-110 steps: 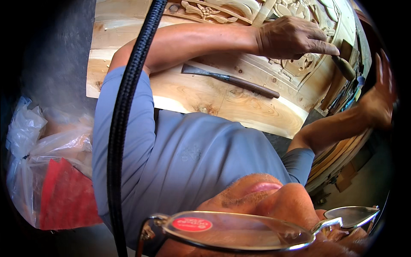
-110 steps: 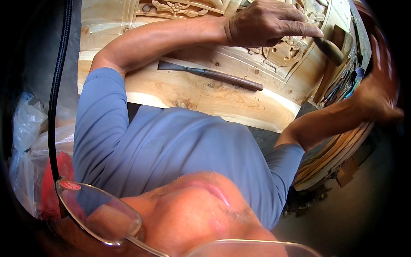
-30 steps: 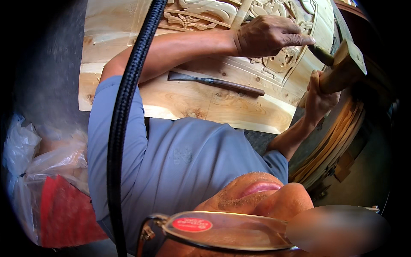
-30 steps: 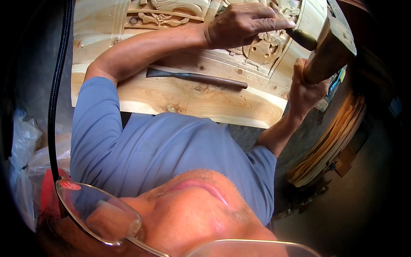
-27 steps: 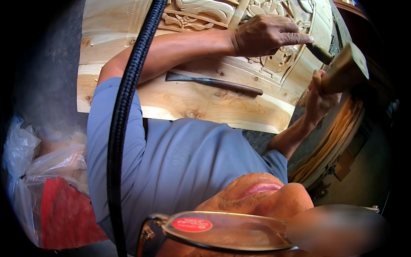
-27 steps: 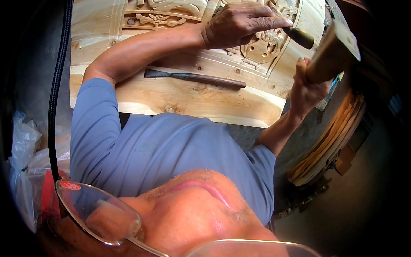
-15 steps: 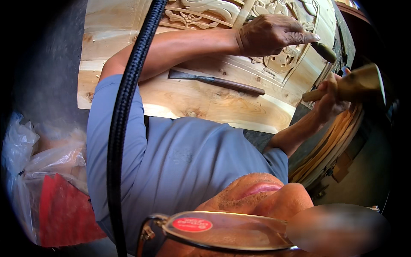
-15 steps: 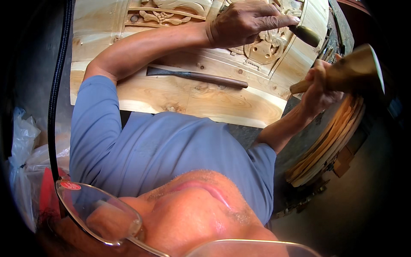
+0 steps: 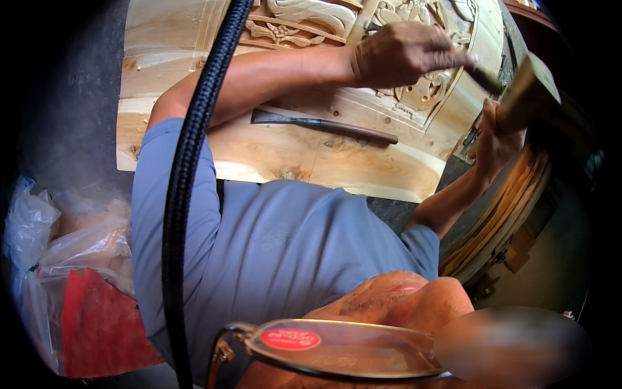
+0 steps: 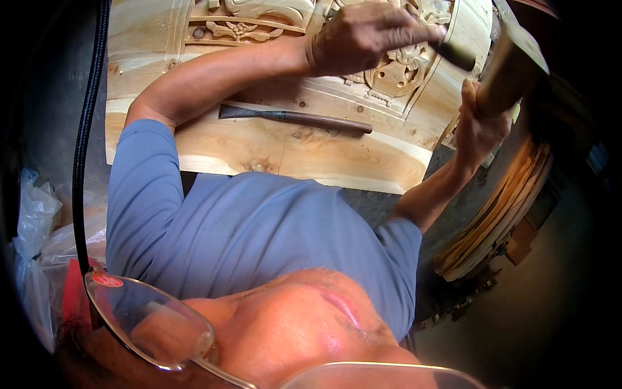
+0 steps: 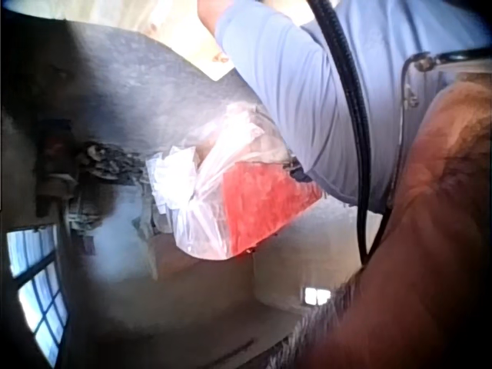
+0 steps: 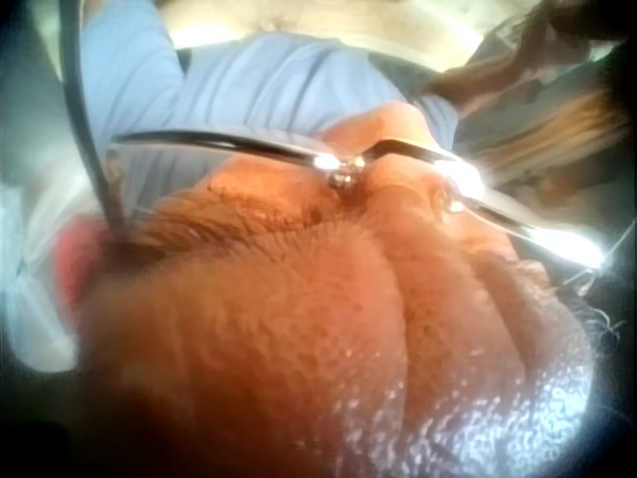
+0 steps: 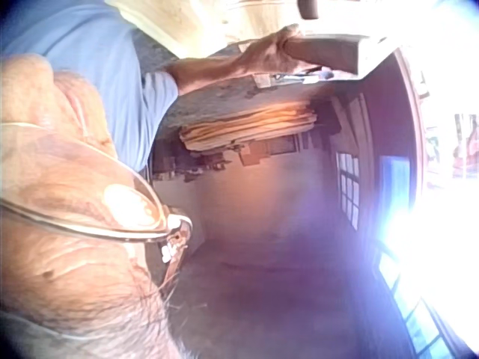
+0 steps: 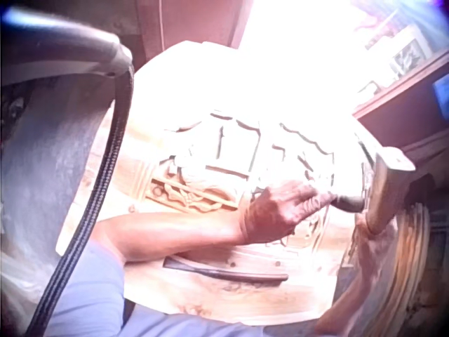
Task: The person carves decorative patterns into a wooden board using several different chisels and a wooden mallet.
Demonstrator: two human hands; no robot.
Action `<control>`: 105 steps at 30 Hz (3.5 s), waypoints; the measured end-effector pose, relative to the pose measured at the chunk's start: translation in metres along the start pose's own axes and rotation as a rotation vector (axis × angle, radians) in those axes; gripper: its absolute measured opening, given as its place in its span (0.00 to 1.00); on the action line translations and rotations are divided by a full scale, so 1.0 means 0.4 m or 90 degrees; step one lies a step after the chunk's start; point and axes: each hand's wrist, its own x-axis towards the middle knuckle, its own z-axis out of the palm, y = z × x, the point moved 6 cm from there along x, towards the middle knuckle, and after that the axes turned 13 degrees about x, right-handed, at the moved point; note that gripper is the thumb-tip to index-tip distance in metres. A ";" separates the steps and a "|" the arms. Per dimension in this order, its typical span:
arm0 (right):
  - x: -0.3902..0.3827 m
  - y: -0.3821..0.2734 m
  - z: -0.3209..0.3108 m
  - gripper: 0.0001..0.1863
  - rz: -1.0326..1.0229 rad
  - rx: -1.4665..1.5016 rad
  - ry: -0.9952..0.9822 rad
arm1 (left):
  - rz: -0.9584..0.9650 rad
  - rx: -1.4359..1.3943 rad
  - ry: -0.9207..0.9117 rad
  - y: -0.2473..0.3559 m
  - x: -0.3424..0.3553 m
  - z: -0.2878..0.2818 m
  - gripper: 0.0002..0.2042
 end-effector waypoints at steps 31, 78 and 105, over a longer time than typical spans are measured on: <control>-0.140 -0.063 -0.006 0.21 -0.207 0.067 0.006 | 0.187 -0.086 -0.077 0.078 -0.006 -0.026 0.14; -0.144 -0.184 0.209 0.07 -0.316 -0.035 -0.302 | 0.038 -0.236 -0.162 0.030 0.002 -0.029 0.23; -0.077 -0.150 0.145 0.14 -0.384 -0.067 -0.219 | -0.041 -0.067 -0.133 0.031 0.008 -0.005 0.32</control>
